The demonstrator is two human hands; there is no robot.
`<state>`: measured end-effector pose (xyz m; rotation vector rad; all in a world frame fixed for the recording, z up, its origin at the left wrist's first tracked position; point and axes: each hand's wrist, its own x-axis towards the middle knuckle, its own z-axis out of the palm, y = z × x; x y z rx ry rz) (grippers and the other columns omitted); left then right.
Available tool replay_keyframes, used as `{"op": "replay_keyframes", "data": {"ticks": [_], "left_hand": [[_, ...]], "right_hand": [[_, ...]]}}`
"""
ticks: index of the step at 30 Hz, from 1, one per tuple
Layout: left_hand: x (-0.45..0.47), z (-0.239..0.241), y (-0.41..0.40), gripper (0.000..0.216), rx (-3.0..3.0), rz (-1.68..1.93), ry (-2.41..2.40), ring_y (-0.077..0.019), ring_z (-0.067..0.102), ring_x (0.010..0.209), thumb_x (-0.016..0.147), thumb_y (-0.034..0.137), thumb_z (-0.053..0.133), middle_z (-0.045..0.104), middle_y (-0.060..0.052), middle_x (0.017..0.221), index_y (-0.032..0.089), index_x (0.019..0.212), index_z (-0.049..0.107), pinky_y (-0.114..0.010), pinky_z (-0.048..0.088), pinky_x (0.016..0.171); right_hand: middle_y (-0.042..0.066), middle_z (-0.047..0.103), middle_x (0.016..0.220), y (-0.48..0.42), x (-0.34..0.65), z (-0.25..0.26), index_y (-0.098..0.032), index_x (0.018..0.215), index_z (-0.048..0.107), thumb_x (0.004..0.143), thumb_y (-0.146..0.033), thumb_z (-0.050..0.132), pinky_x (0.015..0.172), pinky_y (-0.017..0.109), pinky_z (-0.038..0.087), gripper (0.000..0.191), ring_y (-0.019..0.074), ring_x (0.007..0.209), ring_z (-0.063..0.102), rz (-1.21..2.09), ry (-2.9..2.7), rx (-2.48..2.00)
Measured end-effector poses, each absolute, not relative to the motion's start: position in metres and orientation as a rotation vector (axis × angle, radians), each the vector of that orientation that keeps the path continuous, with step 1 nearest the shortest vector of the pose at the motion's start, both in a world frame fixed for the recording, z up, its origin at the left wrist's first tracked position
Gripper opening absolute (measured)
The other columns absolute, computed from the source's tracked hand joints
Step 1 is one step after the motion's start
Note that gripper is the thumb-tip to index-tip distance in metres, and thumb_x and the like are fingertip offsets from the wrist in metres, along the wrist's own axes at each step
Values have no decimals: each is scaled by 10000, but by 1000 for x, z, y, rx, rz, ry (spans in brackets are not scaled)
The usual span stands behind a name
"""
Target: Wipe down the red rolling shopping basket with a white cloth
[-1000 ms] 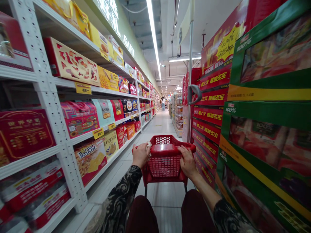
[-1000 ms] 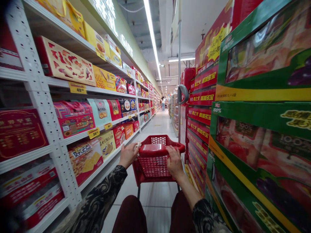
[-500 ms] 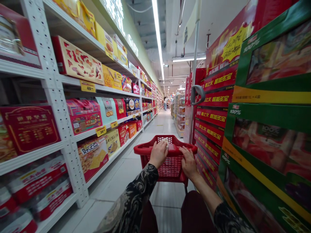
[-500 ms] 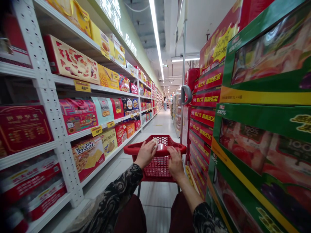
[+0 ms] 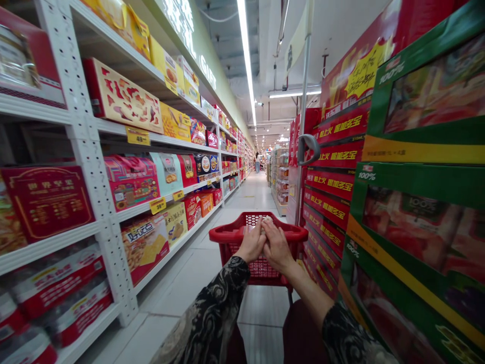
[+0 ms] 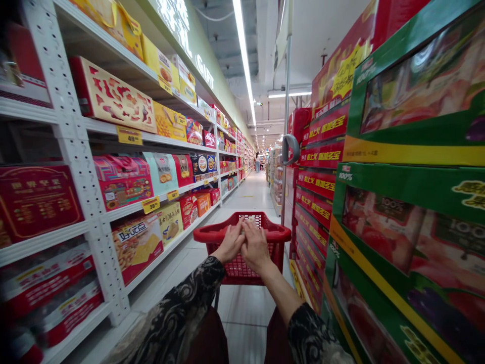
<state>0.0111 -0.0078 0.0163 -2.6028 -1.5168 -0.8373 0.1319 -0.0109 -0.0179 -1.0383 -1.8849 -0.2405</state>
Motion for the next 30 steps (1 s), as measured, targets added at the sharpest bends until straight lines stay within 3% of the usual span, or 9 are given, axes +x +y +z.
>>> {"op": "replay_keyframes", "data": {"ticks": [5, 10, 14, 20, 23, 30], "left_hand": [[-22, 9, -6, 476, -2359, -838, -1819, -206, 319, 1317, 909, 303, 239, 330, -112, 1440, 164, 1355, 331, -514, 195, 1079], [-37, -5, -14, 454, -2247, -752, -1768, -235, 341, 1301, 880, 347, 361, 409, -109, 1394, 171, 1294, 420, -577, 117, 1081], [-35, -8, -20, 457, -2225, -790, -1730, -249, 363, 1286, 853, 319, 416, 442, -109, 1372, 184, 1290, 427, -584, 116, 1080], [-32, -11, -19, 495, -2214, -811, -1707, -257, 351, 1291, 826, 293, 451, 434, -115, 1378, 177, 1306, 408, -559, 150, 1081], [-29, -12, -18, 508, -2194, -818, -1735, -261, 346, 1292, 819, 294, 454, 433, -126, 1376, 167, 1309, 404, -554, 155, 1080], [-30, -9, -23, 537, -2213, -779, -1743, -254, 330, 1302, 804, 273, 451, 415, -120, 1390, 154, 1324, 386, -540, 158, 1087]], "right_hand": [[167, 506, 1282, -7, 109, -5, -145, 1206, 524, 783, -187, 471, 967, 520, 343, 429, 298, 1217, 421, -261, -1984, -1133], [135, 514, 1249, 0, 121, -17, -163, 1091, 582, 716, -67, 431, 990, 461, 361, 415, 251, 1227, 402, -349, -1952, -1010], [110, 531, 1207, 8, 169, -28, -173, 1075, 578, 656, -41, 393, 1008, 451, 366, 477, 224, 1203, 424, -360, -1873, -1009], [92, 606, 1066, 23, 256, -27, -185, 914, 619, 671, -96, 397, 949, 436, 420, 340, 232, 1069, 533, -403, -1713, -1147], [85, 614, 1062, 18, 246, -28, -186, 936, 616, 691, -110, 391, 955, 431, 414, 342, 227, 1077, 534, -387, -1692, -1160], [129, 499, 1299, -7, 151, -30, -155, 1150, 553, 704, -99, 435, 1036, 478, 314, 465, 245, 1236, 420, -325, -1900, -973]]}}
